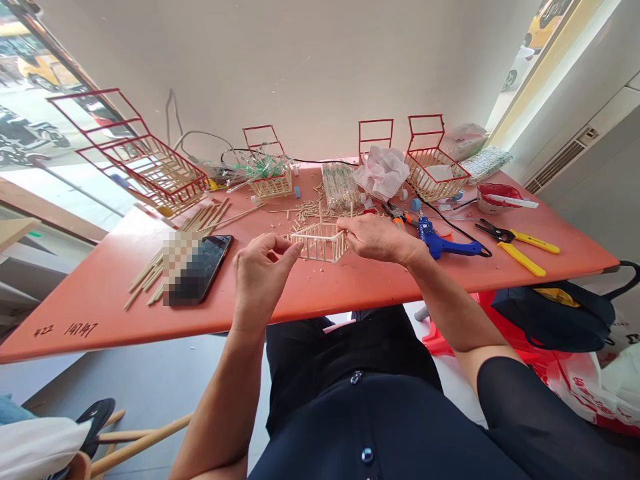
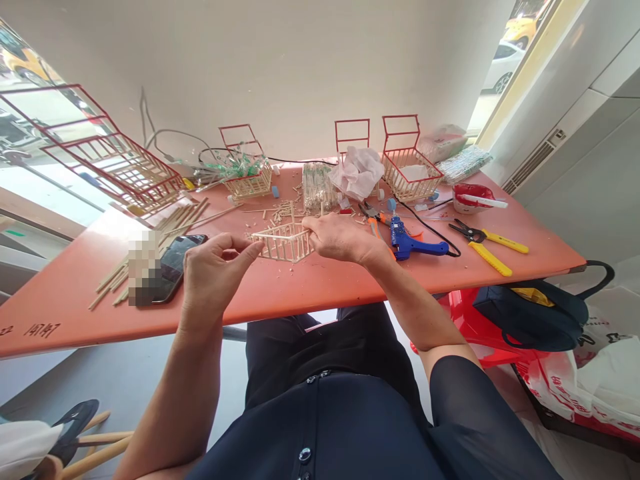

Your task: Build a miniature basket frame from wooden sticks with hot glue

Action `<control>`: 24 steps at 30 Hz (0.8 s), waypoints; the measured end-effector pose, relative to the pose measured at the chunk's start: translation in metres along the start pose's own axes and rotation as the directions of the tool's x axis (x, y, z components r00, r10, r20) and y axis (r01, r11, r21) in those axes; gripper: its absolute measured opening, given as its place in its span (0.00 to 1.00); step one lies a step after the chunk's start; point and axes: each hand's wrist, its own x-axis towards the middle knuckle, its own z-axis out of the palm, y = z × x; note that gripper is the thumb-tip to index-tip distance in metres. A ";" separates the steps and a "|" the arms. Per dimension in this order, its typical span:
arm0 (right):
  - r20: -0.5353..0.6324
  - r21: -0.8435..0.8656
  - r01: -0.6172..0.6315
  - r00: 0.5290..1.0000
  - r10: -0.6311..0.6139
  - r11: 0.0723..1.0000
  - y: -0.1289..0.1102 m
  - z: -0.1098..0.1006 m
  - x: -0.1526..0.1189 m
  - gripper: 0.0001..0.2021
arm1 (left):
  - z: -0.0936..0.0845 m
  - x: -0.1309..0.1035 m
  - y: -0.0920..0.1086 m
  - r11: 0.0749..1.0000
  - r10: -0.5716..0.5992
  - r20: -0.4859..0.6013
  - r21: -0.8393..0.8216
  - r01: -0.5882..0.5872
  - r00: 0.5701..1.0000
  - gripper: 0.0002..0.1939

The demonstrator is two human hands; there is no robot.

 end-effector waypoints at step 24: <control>0.018 0.188 -0.005 1.000 0.002 0.982 0.020 0.001 -0.001 0.16 | 0.011 0.005 -0.014 0.822 -0.117 0.180 -0.535 0.197 0.977 0.13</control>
